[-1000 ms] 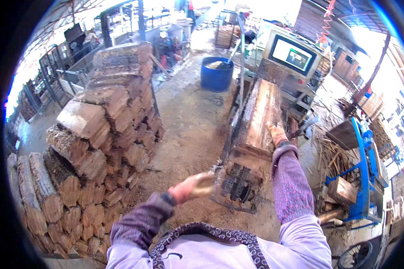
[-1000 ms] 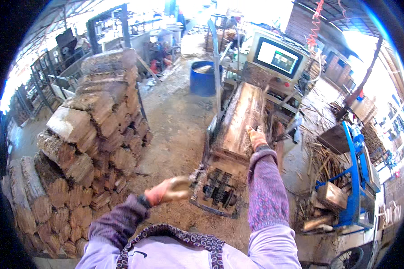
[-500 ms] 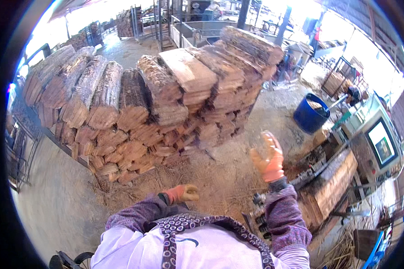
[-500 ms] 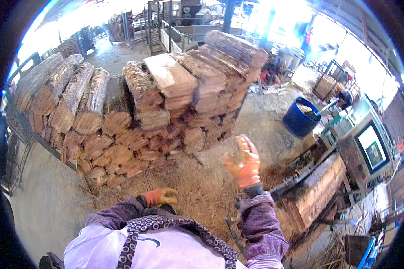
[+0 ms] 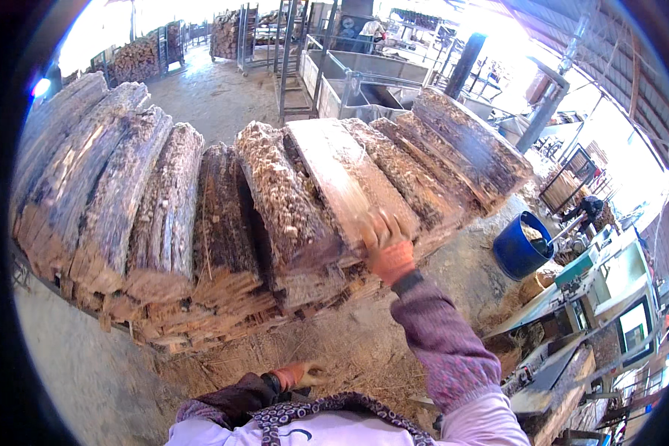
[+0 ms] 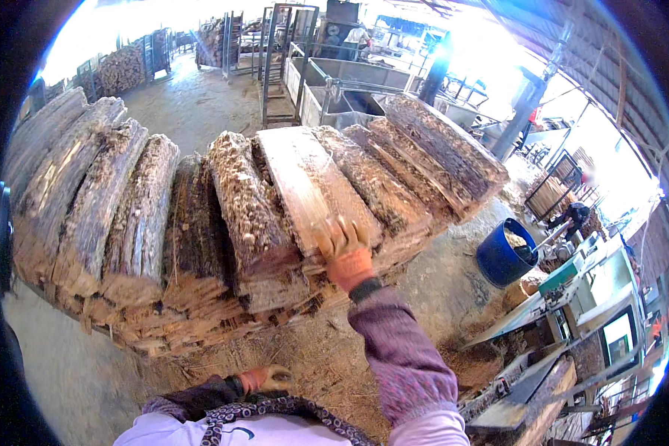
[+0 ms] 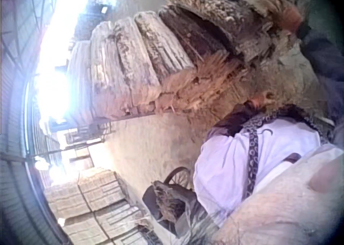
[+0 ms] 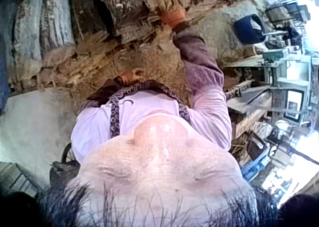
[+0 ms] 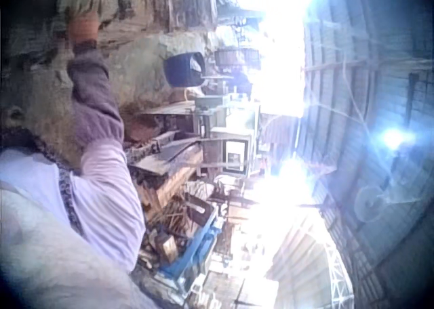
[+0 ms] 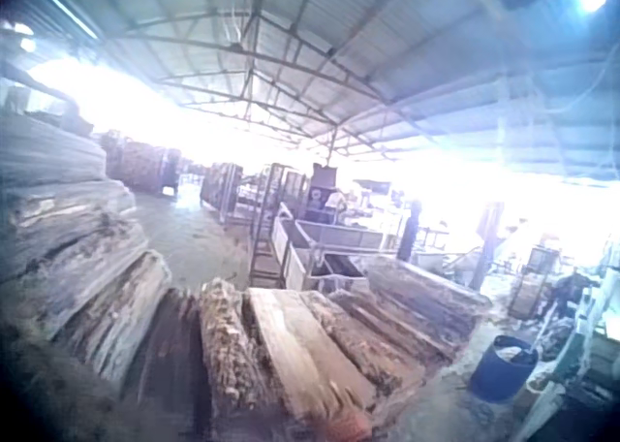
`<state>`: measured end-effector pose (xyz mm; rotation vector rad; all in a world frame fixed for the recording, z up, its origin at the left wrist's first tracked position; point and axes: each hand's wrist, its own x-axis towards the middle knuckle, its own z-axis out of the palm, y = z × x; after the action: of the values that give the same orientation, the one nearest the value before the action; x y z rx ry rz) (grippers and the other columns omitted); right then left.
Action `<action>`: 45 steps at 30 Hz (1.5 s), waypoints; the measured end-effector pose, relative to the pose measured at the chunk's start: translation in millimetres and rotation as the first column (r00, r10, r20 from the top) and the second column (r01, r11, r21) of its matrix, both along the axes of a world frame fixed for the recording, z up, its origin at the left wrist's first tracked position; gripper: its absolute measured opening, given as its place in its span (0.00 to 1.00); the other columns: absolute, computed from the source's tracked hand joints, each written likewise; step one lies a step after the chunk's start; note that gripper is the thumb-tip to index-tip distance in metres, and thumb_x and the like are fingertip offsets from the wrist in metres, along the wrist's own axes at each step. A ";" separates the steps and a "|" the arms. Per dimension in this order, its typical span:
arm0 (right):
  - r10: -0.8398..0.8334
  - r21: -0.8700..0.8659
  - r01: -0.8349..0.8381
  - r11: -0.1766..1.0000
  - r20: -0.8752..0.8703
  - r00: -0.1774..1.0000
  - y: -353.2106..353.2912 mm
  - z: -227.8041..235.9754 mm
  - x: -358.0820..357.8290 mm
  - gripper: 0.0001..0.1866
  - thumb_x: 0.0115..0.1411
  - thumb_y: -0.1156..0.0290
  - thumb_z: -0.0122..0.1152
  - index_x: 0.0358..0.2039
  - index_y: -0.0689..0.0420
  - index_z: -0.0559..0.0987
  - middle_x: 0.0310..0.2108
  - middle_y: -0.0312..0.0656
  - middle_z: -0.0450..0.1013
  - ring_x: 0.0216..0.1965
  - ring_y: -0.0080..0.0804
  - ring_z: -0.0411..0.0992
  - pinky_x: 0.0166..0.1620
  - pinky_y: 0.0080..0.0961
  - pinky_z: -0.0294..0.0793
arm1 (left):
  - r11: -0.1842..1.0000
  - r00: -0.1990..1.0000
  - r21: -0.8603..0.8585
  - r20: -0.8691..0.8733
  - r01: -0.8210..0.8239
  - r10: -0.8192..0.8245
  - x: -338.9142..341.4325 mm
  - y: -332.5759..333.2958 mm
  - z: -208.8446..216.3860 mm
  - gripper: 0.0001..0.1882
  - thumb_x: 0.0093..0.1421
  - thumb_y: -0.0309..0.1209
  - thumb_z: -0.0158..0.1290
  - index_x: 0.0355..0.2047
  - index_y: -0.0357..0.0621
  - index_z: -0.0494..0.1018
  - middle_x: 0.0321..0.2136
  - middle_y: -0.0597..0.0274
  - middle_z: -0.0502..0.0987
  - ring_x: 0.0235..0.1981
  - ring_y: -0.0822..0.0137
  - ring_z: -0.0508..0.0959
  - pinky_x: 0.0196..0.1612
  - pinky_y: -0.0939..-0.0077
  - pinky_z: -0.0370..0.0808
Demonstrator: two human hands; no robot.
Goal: The person picks up logs from a large pile and places them onto a conveyor belt feeding a wood processing machine. They handle the logs one by one, positioning them for the machine to process. The person wears gloves and works in a workshop environment filled with wood and machinery.
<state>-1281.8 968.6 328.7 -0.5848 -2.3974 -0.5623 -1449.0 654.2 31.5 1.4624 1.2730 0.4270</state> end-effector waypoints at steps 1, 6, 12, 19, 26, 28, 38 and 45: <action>-0.007 0.003 0.007 1.000 0.005 1.000 5.1 6.9 6.0 0.37 0.55 0.61 0.66 0.67 0.44 0.66 0.63 0.45 0.68 0.63 0.50 0.65 0.66 0.52 0.60 | 1.000 0.996 -0.013 0.084 0.005 -0.004 6.1 27.4 19.4 0.36 0.60 0.57 0.61 0.60 0.46 0.74 0.56 0.51 0.78 0.58 0.56 0.76 0.61 0.64 0.71; -0.174 -0.309 0.176 0.935 0.033 0.984 -29.7 53.9 20.9 0.43 0.50 0.57 0.74 0.65 0.50 0.66 0.64 0.47 0.67 0.65 0.52 0.64 0.67 0.48 0.61 | 0.924 0.720 -0.368 0.613 -0.106 0.326 26.8 157.6 164.4 0.42 0.61 0.62 0.58 0.64 0.42 0.70 0.56 0.54 0.77 0.55 0.61 0.78 0.56 0.65 0.77; -0.466 -0.796 -0.129 0.591 -0.468 0.750 -177.4 56.5 125.0 0.37 0.52 0.65 0.73 0.61 0.58 0.70 0.58 0.46 0.73 0.57 0.44 0.72 0.62 0.43 0.69 | 0.925 -0.094 -0.379 0.922 -0.013 0.376 66.2 252.8 203.1 0.52 0.55 0.75 0.51 0.66 0.47 0.65 0.58 0.54 0.73 0.57 0.50 0.74 0.61 0.53 0.73; -0.706 -0.822 -0.452 0.345 -0.545 0.452 -394.0 -0.7 260.8 0.40 0.51 0.70 0.72 0.65 0.63 0.67 0.59 0.48 0.72 0.58 0.41 0.72 0.65 0.42 0.67 | 0.888 -0.022 -0.413 0.908 -0.204 0.417 179.1 195.4 231.3 0.37 0.66 0.61 0.51 0.61 0.44 0.69 0.55 0.55 0.76 0.52 0.56 0.78 0.56 0.58 0.77; -0.796 -0.877 -0.038 0.480 -0.453 0.402 -511.7 34.0 317.2 0.61 0.48 0.64 0.80 0.73 0.65 0.50 0.67 0.50 0.63 0.67 0.44 0.63 0.70 0.37 0.57 | 0.970 0.141 -0.125 0.985 0.208 0.097 313.9 67.9 259.7 0.35 0.66 0.50 0.57 0.65 0.39 0.65 0.56 0.56 0.76 0.54 0.56 0.78 0.59 0.59 0.76; -0.751 -0.779 0.054 0.625 -0.581 0.315 -537.9 23.0 334.9 0.64 0.48 0.57 0.81 0.74 0.64 0.47 0.69 0.50 0.60 0.67 0.43 0.61 0.71 0.38 0.57 | 0.963 0.194 0.072 0.973 0.261 -0.125 360.2 20.8 328.1 0.35 0.65 0.45 0.58 0.66 0.38 0.63 0.57 0.56 0.75 0.56 0.57 0.76 0.61 0.60 0.74; -0.692 -0.684 -0.108 0.722 -0.713 -0.113 -586.5 73.7 534.6 0.37 0.65 0.58 0.63 0.69 0.59 0.63 0.50 0.40 0.76 0.52 0.31 0.74 0.56 0.30 0.74 | 0.779 0.287 0.553 0.726 0.296 -0.625 469.8 -76.5 398.6 0.43 0.60 0.34 0.63 0.71 0.34 0.55 0.67 0.50 0.64 0.69 0.61 0.61 0.71 0.65 0.56; -0.994 -0.483 0.875 -0.046 0.105 0.006 -461.5 15.9 765.6 0.19 0.68 0.52 0.52 0.45 0.53 0.82 0.41 0.53 0.80 0.44 0.48 0.79 0.47 0.38 0.78 | 0.818 0.559 0.177 0.650 0.547 -0.515 410.4 -71.0 280.1 0.32 0.66 0.33 0.60 0.67 0.38 0.63 0.61 0.55 0.72 0.61 0.65 0.71 0.64 0.67 0.69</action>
<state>-516.2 507.1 344.6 -2.5096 -1.3365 -0.3684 -1038.6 583.2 311.6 1.3766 0.2088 0.4487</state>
